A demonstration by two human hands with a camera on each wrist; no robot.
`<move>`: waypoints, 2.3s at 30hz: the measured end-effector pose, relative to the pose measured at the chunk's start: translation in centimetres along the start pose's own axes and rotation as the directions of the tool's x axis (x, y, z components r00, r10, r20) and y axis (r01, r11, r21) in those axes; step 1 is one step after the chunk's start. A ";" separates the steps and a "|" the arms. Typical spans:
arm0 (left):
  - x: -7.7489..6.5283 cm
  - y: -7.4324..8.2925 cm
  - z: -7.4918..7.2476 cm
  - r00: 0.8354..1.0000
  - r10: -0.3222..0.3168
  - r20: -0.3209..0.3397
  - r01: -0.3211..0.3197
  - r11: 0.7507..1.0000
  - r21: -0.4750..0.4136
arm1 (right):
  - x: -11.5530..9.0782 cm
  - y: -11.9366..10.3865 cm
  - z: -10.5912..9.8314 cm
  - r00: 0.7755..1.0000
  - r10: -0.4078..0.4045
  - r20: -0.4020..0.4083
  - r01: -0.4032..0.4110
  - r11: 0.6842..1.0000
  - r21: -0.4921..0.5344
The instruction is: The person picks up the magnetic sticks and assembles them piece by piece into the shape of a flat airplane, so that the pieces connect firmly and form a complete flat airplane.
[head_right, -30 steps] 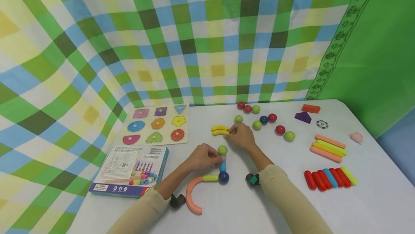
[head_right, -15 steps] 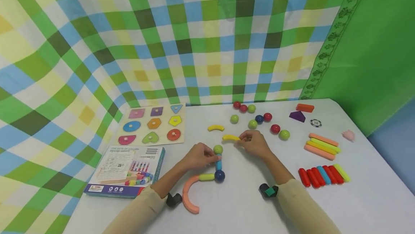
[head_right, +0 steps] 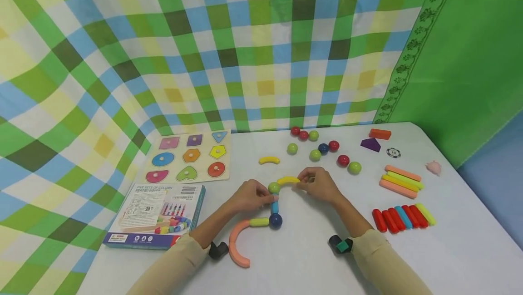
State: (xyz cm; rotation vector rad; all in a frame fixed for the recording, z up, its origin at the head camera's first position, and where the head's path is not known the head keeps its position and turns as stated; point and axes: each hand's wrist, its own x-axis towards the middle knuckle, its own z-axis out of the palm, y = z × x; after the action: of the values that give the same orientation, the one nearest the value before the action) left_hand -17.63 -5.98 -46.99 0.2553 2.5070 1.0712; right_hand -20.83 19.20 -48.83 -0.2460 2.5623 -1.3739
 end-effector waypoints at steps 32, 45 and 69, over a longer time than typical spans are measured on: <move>-0.2 0.0 0.2 1.000 -0.011 -0.009 0.012 0.999 0.033 | -7.2 1.4 -5.0 0.992 0.000 -0.123 -0.007 0.999 -0.051; -0.5 0.2 0.0 1.000 -0.012 -0.005 0.012 0.999 0.030 | -15.8 4.0 -9.2 0.931 0.105 -0.349 -0.221 0.923 -0.314; -0.2 0.0 0.3 1.000 -0.025 -0.002 0.025 0.999 0.046 | -14.5 3.5 -10.2 0.933 0.168 -0.318 -0.295 0.863 -0.409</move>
State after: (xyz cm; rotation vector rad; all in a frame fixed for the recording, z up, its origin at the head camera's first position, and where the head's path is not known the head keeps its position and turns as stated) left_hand -17.33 -5.81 -47.14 0.2359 2.5317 1.0046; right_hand -9.84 32.88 -44.55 0.1977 2.9939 -0.7514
